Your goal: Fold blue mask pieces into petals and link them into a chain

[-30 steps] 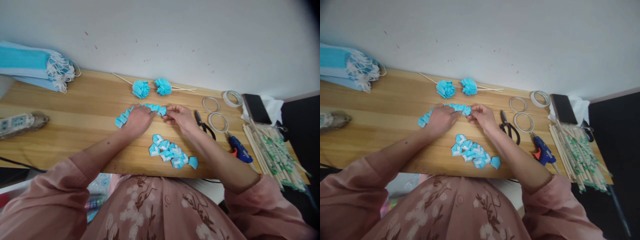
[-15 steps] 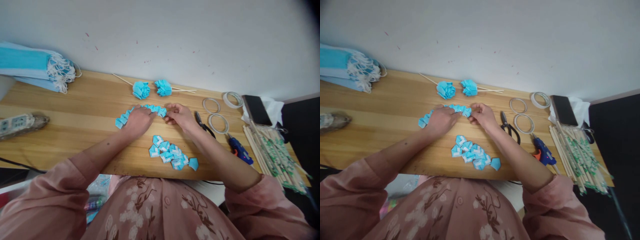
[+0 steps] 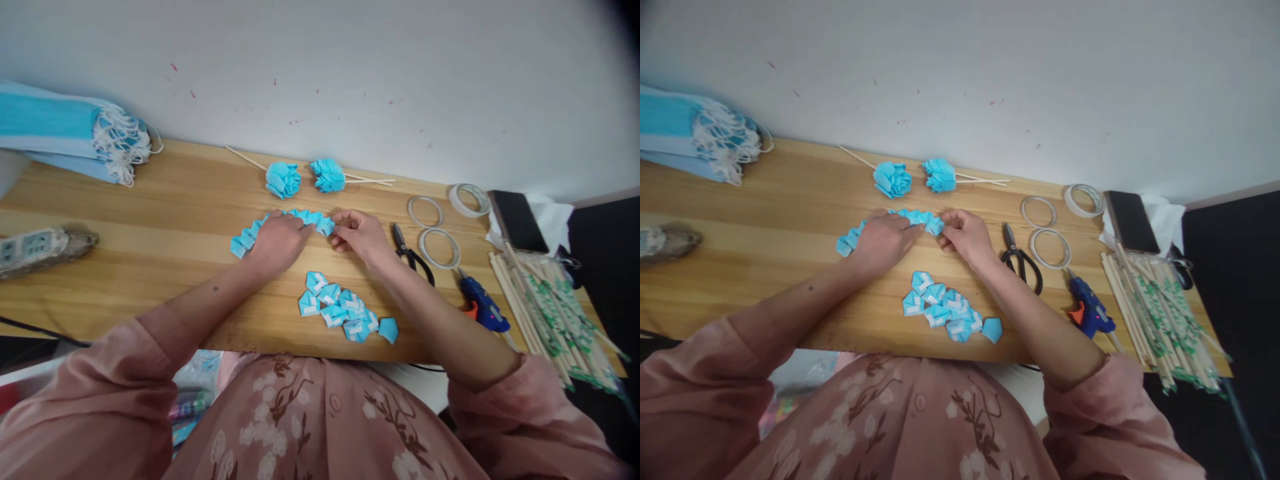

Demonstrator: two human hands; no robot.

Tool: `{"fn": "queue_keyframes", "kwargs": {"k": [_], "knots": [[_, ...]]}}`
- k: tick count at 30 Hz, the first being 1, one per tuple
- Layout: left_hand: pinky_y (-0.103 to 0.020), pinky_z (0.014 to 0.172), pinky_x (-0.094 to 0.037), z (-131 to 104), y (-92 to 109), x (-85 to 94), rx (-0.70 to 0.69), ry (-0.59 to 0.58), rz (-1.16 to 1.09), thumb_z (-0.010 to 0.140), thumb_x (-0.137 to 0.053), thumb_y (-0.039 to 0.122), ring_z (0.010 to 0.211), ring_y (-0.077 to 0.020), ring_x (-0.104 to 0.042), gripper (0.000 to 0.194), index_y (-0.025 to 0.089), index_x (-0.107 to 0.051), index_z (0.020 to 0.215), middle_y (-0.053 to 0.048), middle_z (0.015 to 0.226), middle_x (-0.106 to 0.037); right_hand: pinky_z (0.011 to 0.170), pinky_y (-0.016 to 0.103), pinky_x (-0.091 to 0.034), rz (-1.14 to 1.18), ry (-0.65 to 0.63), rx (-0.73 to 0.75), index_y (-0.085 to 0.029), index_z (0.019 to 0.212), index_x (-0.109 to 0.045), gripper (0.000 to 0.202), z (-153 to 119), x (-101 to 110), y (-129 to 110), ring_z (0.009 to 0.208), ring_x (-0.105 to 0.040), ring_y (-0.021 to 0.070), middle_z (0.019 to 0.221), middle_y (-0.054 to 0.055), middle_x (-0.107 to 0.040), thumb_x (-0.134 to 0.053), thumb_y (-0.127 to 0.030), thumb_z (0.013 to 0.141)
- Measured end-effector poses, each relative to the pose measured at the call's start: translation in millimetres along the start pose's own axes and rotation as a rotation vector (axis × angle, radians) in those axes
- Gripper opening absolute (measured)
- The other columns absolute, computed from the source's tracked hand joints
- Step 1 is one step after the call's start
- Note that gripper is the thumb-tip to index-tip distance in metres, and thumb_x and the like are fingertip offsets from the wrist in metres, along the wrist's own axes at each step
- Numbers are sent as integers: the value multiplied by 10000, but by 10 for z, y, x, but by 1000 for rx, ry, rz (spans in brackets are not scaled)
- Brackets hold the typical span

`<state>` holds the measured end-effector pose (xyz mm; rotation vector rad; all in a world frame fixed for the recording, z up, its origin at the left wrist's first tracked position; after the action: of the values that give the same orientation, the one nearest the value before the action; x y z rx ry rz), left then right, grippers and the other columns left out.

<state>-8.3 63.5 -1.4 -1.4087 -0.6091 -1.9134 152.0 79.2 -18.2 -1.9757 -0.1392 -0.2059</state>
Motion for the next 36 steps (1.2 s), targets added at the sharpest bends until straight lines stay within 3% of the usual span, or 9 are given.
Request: {"fn": "queue_keyframes", "kwargs": {"k": [9,11,14,16,18,23,36], "knots": [[-381,716,-392,-5,-13,-21,6,-19,-19,1018,-433,183,796,-253,-652,310,144,-739,1034,-100,812,-721,428,188,-502,-99,-32,69,-182,920,-658,160,26,40,5,475,-613,107,612,-39,-657,-583,-69,834],[-382,710,-394,-5,-9,-17,-2,-21,-7,1016,-439,184,797,-258,-655,303,148,-738,1043,-100,814,-721,461,223,-511,-252,6,207,-187,988,-684,167,34,104,-43,513,-624,128,678,-16,-679,-578,-140,868],[-377,703,-396,-5,-1,1,-9,-15,11,1021,-437,193,797,-259,-658,303,154,-736,1050,-100,802,-717,704,318,-573,-550,69,566,-193,1066,-726,234,-26,137,-174,776,-700,199,903,62,-744,-555,-176,906],[-372,703,-398,-6,5,12,-10,-9,21,1022,-434,196,790,-249,-657,303,155,-734,1045,-96,789,-711,855,358,-550,-699,39,775,-197,1109,-741,312,-88,86,-213,962,-694,235,1037,94,-744,-514,-123,908],[-369,706,-399,-7,7,14,-9,-7,24,1019,-434,191,781,-238,-654,303,155,-733,1051,-94,786,-709,901,364,-531,-780,-28,882,-201,1156,-741,394,-117,26,-200,1043,-675,244,1098,105,-733,-468,-72,904],[-377,711,-394,-4,-6,-13,5,-13,-11,1018,-412,175,780,-243,-651,335,143,-738,1087,-103,802,-719,908,374,-529,-854,-101,911,-215,1217,-734,457,-65,-31,-151,1086,-657,249,1153,105,-724,-426,-53,921],[-371,698,-363,-11,-26,-10,1,-9,0,1033,-412,206,766,-246,-633,347,159,-755,1034,-91,763,-704,883,357,-525,-901,-94,873,-207,1193,-752,462,1,-58,-147,1071,-659,250,1139,102,-726,-428,-28,916]]}}
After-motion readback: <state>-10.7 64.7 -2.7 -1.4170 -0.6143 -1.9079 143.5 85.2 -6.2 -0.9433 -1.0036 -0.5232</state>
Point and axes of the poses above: each hand's wrist, its own z-axis towards the middle knuckle, its own x-axis out of the back of the hand, y = z × x, the point moved 6 cm from there along z, towards the middle knuckle
